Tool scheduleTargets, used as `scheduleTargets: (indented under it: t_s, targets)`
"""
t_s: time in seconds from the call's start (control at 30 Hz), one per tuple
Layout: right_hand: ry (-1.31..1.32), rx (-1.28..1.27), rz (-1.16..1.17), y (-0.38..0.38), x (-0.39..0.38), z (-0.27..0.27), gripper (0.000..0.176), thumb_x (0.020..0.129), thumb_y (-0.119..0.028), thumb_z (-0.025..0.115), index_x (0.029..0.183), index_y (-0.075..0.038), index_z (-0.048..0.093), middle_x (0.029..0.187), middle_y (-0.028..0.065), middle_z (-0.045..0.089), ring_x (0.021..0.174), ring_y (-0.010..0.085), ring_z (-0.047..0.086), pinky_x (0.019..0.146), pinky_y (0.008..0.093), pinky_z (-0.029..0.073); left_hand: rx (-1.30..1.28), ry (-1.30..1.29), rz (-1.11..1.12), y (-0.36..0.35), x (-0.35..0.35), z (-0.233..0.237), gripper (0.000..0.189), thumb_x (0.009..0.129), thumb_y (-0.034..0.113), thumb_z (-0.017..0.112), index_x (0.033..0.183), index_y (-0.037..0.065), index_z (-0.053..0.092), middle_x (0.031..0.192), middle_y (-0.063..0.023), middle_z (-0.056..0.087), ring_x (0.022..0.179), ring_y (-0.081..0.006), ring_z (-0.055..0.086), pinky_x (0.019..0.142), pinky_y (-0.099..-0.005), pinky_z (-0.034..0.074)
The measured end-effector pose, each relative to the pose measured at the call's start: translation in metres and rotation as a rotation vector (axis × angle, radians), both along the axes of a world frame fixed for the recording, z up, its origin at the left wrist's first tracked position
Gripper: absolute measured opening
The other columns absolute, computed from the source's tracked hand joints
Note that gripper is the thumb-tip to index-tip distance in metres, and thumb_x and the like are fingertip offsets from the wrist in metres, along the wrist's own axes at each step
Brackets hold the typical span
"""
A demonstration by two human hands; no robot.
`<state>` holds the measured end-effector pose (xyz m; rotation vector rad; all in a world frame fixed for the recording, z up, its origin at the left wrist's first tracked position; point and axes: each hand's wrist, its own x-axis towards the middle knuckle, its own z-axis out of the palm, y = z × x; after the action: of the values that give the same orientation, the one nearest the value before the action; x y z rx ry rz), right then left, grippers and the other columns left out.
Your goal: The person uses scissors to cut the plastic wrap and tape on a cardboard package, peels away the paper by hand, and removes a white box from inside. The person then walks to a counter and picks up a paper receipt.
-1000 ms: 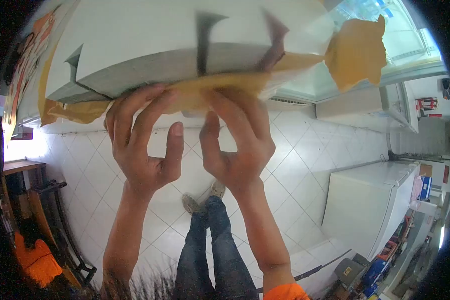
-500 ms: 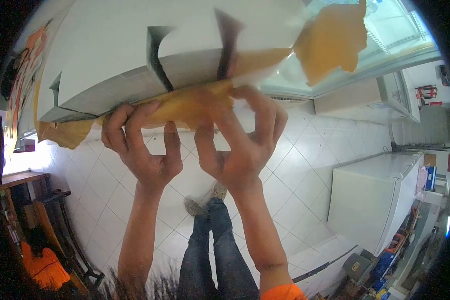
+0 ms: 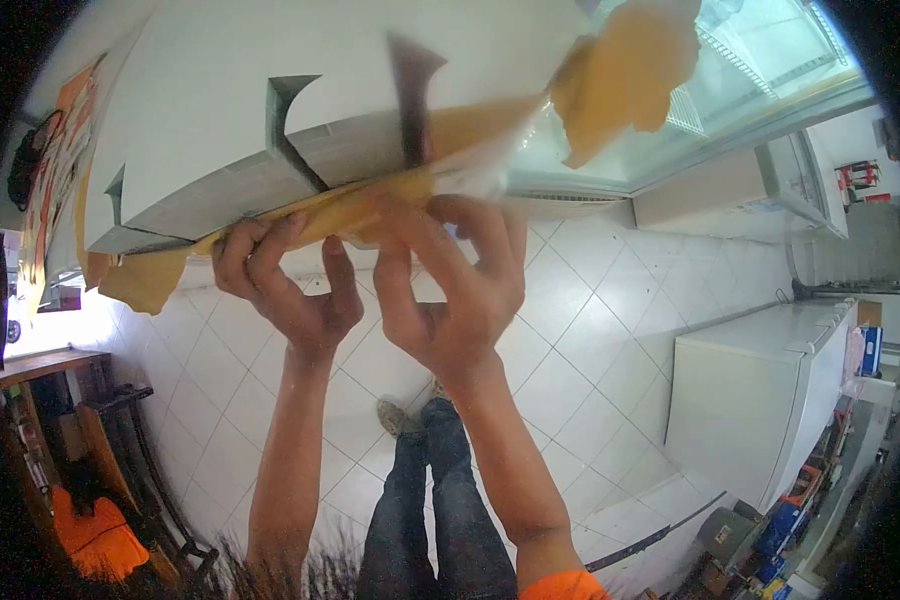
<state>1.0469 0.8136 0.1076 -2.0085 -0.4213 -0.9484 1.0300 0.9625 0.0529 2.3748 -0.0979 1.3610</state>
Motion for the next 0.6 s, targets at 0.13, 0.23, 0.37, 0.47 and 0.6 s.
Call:
scheduleTargets:
  t_s: [0.13, 0.23, 0.37, 0.47, 0.6]
  targets:
    - [0.071, 0.109, 0.057, 0.005, -0.006, 0.007, 0.026, 0.082, 0.003, 0.068, 0.105, -0.004, 0.078, 0.082, 0.0061, 0.066, 0.071, 0.0165, 0.058, 0.065, 0.0277, 0.045, -0.096, -0.093, -0.003, -0.005, 0.007, -0.002, 0.039, 0.078, 0.017, 0.071, 0.116, 0.018, 0.064, 0.118, -0.0057, 0.046, 0.121, -0.0294, 0.032, 0.104, -0.0467, 0.026]
    - [0.113, 0.147, 0.091, 0.010, -0.007, 0.006, 0.021, 0.091, 0.005, 0.063, 0.108, 0.001, 0.076, 0.078, 0.0038, 0.067, 0.064, 0.0069, 0.053, 0.059, 0.0215, 0.040, -0.125, -0.130, -0.010, -0.008, 0.010, -0.005, 0.040, 0.077, 0.017, 0.071, 0.116, 0.018, 0.065, 0.119, -0.0054, 0.046, 0.121, -0.0299, 0.033, 0.104, -0.0462, 0.027]
    - [0.120, 0.166, 0.192, 0.023, -0.009, 0.008, 0.028, 0.088, 0.007, 0.061, 0.110, 0.000, 0.076, 0.077, 0.0039, 0.069, 0.058, 0.0065, 0.052, 0.054, 0.0204, 0.038, -0.138, -0.112, -0.014, -0.007, 0.004, 0.002, 0.040, 0.076, 0.017, 0.070, 0.116, 0.017, 0.067, 0.120, -0.0054, 0.048, 0.123, -0.0303, 0.035, 0.105, -0.0456, 0.027]
    - [0.130, 0.188, 0.211, 0.037, -0.006, 0.002, 0.033, 0.086, 0.008, 0.061, 0.114, -0.001, 0.076, 0.084, 0.0059, 0.074, 0.057, 0.0057, 0.053, 0.052, 0.0203, 0.040, -0.127, -0.031, -0.028, -0.003, -0.010, 0.016, 0.041, 0.076, 0.017, 0.069, 0.117, 0.016, 0.070, 0.122, -0.0039, 0.052, 0.125, -0.0291, 0.039, 0.106, -0.0444, 0.027]
    - [0.108, 0.165, 0.203, 0.039, -0.003, -0.013, 0.043, 0.082, 0.011, 0.060, 0.120, -0.002, 0.075, 0.097, 0.0075, 0.079, 0.058, 0.0051, 0.056, 0.054, 0.0204, 0.045, -0.075, 0.150, -0.069, 0.011, -0.028, 0.052, 0.037, 0.081, 0.017, 0.065, 0.116, 0.012, 0.073, 0.116, -0.0041, 0.063, 0.116, -0.0249, 0.053, 0.104, -0.0410, 0.030]
